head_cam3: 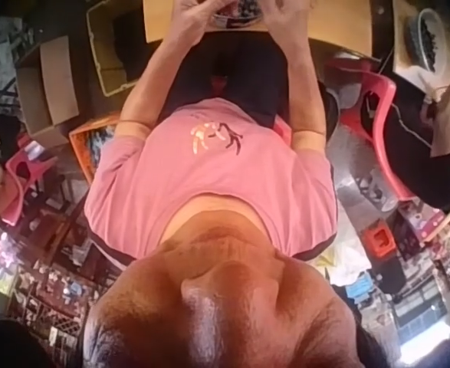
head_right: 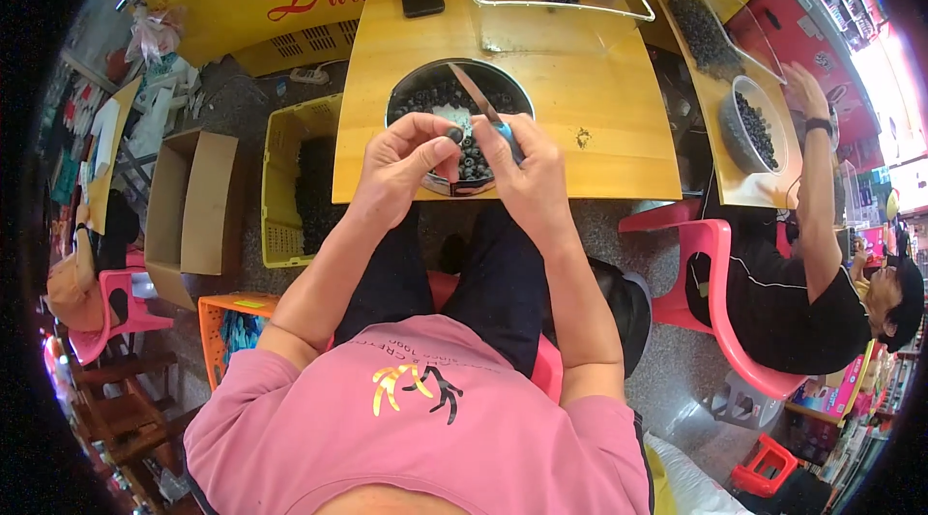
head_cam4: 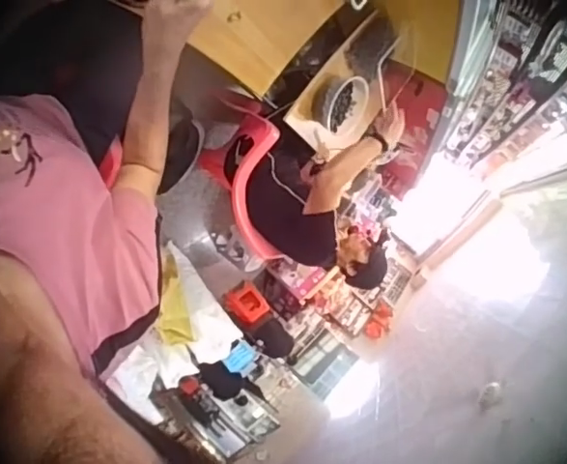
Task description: The recorder uses a small knife to remove pits or process small dark fruits from a bowl.
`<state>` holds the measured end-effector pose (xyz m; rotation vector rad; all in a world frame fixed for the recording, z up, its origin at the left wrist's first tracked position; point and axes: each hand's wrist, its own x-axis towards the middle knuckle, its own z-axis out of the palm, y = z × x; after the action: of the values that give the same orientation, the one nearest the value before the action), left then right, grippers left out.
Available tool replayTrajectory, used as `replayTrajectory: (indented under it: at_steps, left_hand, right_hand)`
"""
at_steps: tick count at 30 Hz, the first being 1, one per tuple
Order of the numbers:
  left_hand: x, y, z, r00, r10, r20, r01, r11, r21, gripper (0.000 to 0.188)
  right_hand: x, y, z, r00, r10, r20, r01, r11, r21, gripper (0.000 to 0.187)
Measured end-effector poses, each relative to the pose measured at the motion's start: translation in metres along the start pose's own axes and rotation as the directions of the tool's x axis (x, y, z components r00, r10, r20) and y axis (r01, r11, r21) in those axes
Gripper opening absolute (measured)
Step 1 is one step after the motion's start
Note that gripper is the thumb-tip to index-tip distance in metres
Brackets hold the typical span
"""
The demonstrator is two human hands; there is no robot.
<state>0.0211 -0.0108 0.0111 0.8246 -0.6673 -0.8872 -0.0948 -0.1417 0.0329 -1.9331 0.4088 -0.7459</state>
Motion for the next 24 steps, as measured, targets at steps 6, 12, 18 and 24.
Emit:
replayTrajectory:
  at_steps: [6, 12, 18, 24]
  left_hand:
    - [0.004, -0.007, 0.002, 0.999, -0.017, -0.033, 0.02, 0.995, 0.102, 0.014]
    - [0.037, 0.006, -0.002, 0.997, -0.045, 0.061, 0.025, 0.954, 0.298, 0.017]
    - [0.184, 0.049, -0.013, 0.893, 0.392, 0.22, -0.432, 0.614, 0.661, 0.031]
    - [0.177, 0.062, -0.001, 0.886, 0.274, 0.375, -0.445, 0.265, 0.856, 0.028]
  right_hand:
    - [-0.01, -0.005, 0.01, 0.991, 0.113, 0.078, -0.134, 0.915, 0.38, 0.028]
    - [-0.014, 0.019, 0.0, 0.958, 0.277, 0.078, -0.274, 0.799, 0.535, 0.022]
    - [-0.021, 0.028, -0.019, 0.935, 0.354, -0.028, -0.283, 0.789, 0.546, 0.025]
    - [-0.036, 0.038, -0.031, 0.919, 0.391, -0.057, -0.312, 0.807, 0.502, 0.024]
